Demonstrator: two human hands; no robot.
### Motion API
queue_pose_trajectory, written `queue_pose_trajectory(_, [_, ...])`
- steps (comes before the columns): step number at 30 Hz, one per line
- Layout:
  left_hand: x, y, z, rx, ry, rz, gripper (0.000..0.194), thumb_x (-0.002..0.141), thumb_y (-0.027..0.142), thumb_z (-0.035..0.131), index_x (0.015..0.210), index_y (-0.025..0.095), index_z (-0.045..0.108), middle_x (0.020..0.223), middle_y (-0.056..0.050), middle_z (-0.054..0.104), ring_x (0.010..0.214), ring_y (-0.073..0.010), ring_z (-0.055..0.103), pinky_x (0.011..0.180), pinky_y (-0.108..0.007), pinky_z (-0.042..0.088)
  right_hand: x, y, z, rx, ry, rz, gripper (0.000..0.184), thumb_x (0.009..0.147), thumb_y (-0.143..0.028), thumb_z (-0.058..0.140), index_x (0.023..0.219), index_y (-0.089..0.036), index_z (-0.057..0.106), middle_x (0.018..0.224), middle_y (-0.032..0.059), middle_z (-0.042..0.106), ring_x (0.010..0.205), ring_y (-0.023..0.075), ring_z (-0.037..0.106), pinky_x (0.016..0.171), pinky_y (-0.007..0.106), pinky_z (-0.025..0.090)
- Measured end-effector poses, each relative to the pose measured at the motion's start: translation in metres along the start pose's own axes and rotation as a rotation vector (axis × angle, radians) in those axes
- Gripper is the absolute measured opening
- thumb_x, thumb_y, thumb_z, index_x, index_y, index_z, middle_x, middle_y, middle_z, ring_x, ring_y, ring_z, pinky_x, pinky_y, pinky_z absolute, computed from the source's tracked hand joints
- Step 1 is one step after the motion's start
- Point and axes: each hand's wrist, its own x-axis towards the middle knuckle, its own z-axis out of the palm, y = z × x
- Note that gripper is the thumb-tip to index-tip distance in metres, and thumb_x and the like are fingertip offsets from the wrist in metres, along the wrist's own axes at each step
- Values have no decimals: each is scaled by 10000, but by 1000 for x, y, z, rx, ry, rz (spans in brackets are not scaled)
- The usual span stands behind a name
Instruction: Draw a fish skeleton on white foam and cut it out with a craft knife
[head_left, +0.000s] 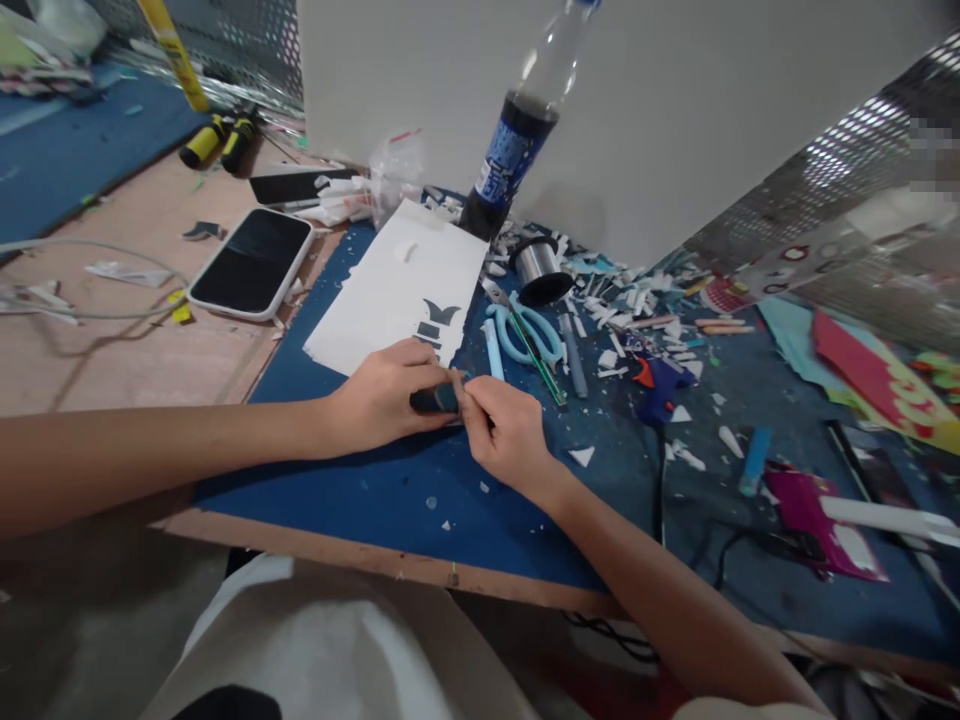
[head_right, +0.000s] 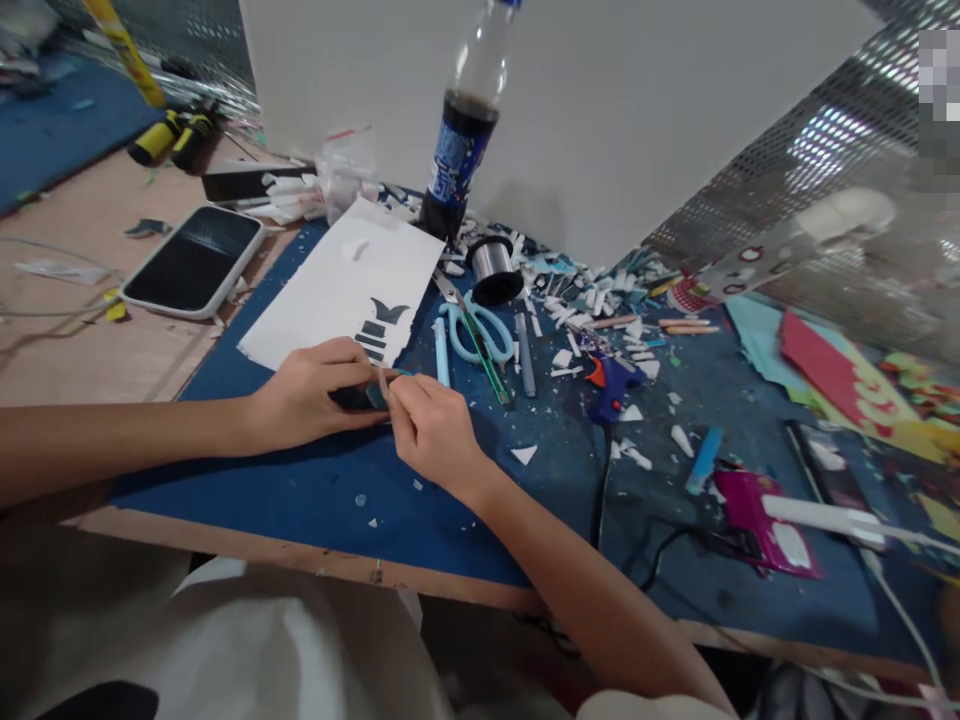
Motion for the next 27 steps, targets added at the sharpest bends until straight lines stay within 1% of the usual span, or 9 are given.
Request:
queue_pose_trajectory(3, [2, 0, -3, -127, -15, -37, 277, 836, 351, 596, 957, 109, 655, 729, -41, 530, 674, -135, 515, 592, -241, 459, 1, -3, -4, 158, -4, 114, 302, 903, -173, 401, 605, -195, 354, 538, -36, 364, 477, 72, 341, 487, 224, 294])
queue_pose_trajectory(7, [3, -3, -4, -107, 27, -52, 291, 752, 370, 689, 953, 160, 686, 750, -30, 460, 724, -156, 463, 606, -271, 439, 3, -7, -8, 258, 2, 184, 316, 906, -205, 414, 592, -185, 389, 521, -39, 400, 457, 58, 360, 473, 215, 300])
queue_pose_trajectory(11, [3, -7, -2, -135, 55, -88, 295, 689, 343, 746, 949, 210, 702, 917, -68, 500, 859, -194, 488, 729, -344, 484, 2, -9, -11, 329, 29, 231, 315, 904, -217, 435, 592, -175, 425, 512, -48, 409, 437, 43, 368, 461, 203, 301])
queue_pose_trajectory(14, [4, -8, -1, -299, -1, -117, 298, 737, 277, 716, 1025, 213, 669, 1119, -94, 548, 1044, -224, 526, 870, -379, 492, 2, -9, -12, 401, 35, 317, 324, 910, -262, 433, 598, -179, 439, 499, -50, 420, 428, 47, 376, 448, 203, 303])
queue_pose_trajectory(16, [3, -8, -1, -430, -68, -152, 342, 776, 219, 677, 1113, 210, 619, 1173, -88, 580, 1094, -215, 550, 913, -359, 492, 2, -9, -12, 430, 37, 360, 335, 913, -288, 428, 595, -182, 441, 487, -49, 417, 430, 54, 376, 444, 207, 303])
queue_pose_trajectory(18, [3, -7, -2, -534, -122, -218, 380, 796, 179, 646, 1168, 204, 574, 1149, -70, 620, 1055, -189, 595, 908, -320, 507, 3, -8, -12, 438, 41, 364, 340, 912, -290, 429, 590, -182, 443, 484, -49, 410, 437, 56, 375, 450, 208, 308])
queue_pose_trajectory(21, [2, -5, -2, -658, -150, -289, 378, 810, 153, 617, 1178, 194, 545, 1099, -48, 644, 1003, -155, 627, 897, -268, 518, 4, -9, -13, 422, 54, 328, 331, 910, -266, 430, 590, -179, 441, 494, -51, 398, 443, 52, 370, 461, 207, 311])
queue_pose_trajectory(24, [2, -3, -2, -742, -137, -279, 359, 813, 158, 615, 1163, 189, 541, 1108, -55, 633, 1023, -148, 618, 914, -259, 512, 2, -10, -14, 397, 69, 309, 317, 904, -251, 437, 595, -179, 432, 498, -55, 382, 442, 50, 360, 462, 209, 305])
queue_pose_trajectory(27, [5, -3, -2, -789, -116, -253, 341, 828, 165, 600, 1165, 187, 545, 1134, -74, 614, 1054, -153, 601, 951, -283, 496, 0, -10, -15, 401, 74, 326, 316, 905, -259, 436, 598, -182, 442, 493, -49, 402, 447, 58, 385, 460, 211, 313])
